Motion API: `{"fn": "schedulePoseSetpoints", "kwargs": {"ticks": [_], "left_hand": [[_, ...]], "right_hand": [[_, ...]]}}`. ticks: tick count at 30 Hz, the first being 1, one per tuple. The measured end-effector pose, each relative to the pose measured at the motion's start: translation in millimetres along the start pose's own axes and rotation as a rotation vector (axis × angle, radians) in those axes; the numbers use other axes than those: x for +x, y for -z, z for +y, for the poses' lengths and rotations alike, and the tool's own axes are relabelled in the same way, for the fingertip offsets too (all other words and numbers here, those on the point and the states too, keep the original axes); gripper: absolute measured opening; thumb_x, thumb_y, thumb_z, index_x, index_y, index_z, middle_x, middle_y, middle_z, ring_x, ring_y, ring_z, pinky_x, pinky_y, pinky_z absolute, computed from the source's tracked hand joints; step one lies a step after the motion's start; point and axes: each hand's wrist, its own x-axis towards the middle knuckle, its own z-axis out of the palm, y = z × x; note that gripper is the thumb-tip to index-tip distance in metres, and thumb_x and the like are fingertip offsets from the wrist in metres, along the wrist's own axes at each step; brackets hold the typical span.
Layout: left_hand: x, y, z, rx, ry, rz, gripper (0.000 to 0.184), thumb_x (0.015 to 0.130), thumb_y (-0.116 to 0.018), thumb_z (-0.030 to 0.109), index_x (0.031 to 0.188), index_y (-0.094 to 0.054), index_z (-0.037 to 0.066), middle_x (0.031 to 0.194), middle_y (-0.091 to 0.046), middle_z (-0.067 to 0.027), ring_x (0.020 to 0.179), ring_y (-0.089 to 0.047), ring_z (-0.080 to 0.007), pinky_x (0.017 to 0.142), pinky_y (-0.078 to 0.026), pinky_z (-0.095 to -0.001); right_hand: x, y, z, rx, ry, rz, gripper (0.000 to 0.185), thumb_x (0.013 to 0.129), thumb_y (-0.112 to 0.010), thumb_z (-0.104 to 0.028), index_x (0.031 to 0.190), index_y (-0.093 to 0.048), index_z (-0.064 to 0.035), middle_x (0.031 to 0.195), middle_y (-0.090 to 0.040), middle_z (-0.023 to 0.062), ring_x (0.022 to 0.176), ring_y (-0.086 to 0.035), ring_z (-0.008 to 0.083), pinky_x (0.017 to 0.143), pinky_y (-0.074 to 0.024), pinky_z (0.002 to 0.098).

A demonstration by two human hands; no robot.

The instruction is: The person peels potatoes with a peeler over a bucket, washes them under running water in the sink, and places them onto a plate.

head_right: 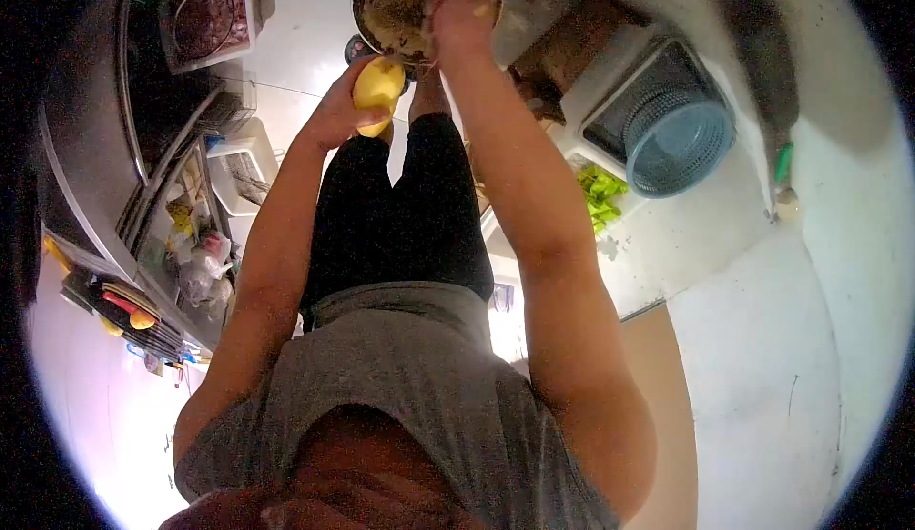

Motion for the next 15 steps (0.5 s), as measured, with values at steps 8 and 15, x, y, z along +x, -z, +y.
{"fn": "schedulePoseSetpoints", "kwargs": {"ticks": [8, 15], "left_hand": [[-0.8, -2.2, 7.9, 0.208, -0.097, 0.030, 0.078, 0.064, -0.076, 0.010, 0.134, -0.041, 0.006, 0.117, -0.057, -0.0101, 0.104, -0.057, -0.0215, 0.091, -0.046, -0.0326], [-1.7, -3.1, 17.8, 0.272, -0.094, 0.035, 0.075, 0.064, -0.076, 0.011, 0.131, -0.042, 0.005, 0.116, -0.057, -0.0107, 0.106, -0.056, -0.0223, 0.094, -0.044, -0.0335]], "right_hand": [[48.9, 20.7, 43.5, 0.167, -0.092, -0.114, 0.026, 0.092, -0.044, -0.032, 0.099, -0.050, -0.0072, 0.071, -0.057, 0.0072, 0.057, -0.053, 0.0160, 0.045, -0.0376, 0.0313], [55.7, 16.1, 56.8, 0.560, -0.099, 0.046, 0.031, 0.094, -0.043, -0.034, 0.098, -0.052, -0.0044, 0.073, -0.059, 0.0069, 0.056, -0.051, 0.0178, 0.046, -0.0386, 0.0336]]}}
